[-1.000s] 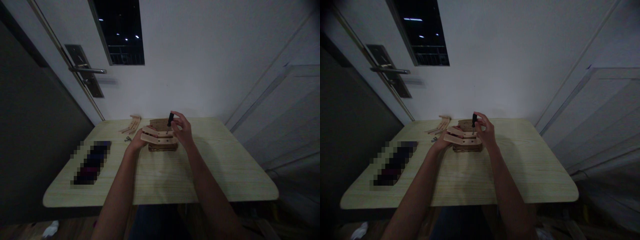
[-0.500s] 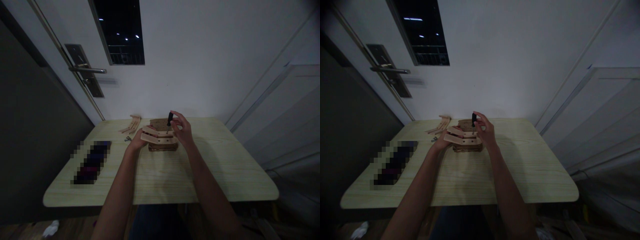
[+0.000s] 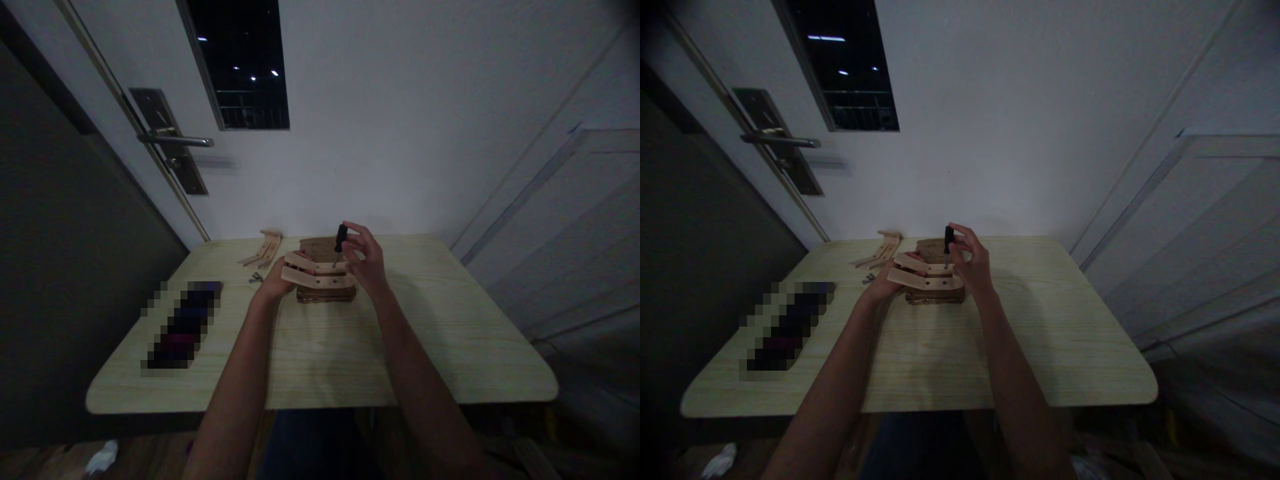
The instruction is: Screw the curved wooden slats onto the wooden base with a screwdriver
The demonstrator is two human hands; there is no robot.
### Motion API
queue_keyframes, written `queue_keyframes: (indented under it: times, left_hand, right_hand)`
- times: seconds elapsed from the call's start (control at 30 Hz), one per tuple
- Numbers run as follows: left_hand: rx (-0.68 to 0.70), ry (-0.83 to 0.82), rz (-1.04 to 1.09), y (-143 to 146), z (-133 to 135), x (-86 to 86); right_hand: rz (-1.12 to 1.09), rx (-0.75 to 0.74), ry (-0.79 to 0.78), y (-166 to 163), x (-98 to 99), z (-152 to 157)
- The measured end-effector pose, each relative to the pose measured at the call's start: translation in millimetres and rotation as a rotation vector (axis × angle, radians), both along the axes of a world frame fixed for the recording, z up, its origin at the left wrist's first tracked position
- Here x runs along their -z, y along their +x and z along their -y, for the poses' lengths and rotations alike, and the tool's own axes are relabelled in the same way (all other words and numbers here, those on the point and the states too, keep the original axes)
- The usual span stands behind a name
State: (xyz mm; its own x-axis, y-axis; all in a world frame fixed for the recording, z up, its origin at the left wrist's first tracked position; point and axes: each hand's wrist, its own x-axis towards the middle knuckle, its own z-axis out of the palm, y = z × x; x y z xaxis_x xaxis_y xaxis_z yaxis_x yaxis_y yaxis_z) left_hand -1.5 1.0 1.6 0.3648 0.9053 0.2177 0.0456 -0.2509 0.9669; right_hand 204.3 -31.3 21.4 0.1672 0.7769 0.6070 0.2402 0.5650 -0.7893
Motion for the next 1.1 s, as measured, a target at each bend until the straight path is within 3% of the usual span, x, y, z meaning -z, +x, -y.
queue_keyframes:
  times: [0.43,0.7,0.9,1.1]
  left_hand:
    - [-0.016,0.069,-0.052,0.4,-0.2,-0.9]
    - [-0.006,0.022,-0.010,0.3,-0.4,1.0]
    - [-0.011,0.012,-0.020,-0.7,-2.8,3.0]
    - [0.016,0.093,-0.020,-1.0,-3.1,3.8]
  right_hand:
    - [0.009,0.020,-0.002,-0.7,-1.5,0.4]
    - [0.025,-0.003,-0.015,-0.3,-0.4,1.7]
    - [-0.032,-0.057,-0.123,-0.4,-1.2,3.9]
    - [0.007,-0.034,-0.051,-0.3,-2.1,2.2]
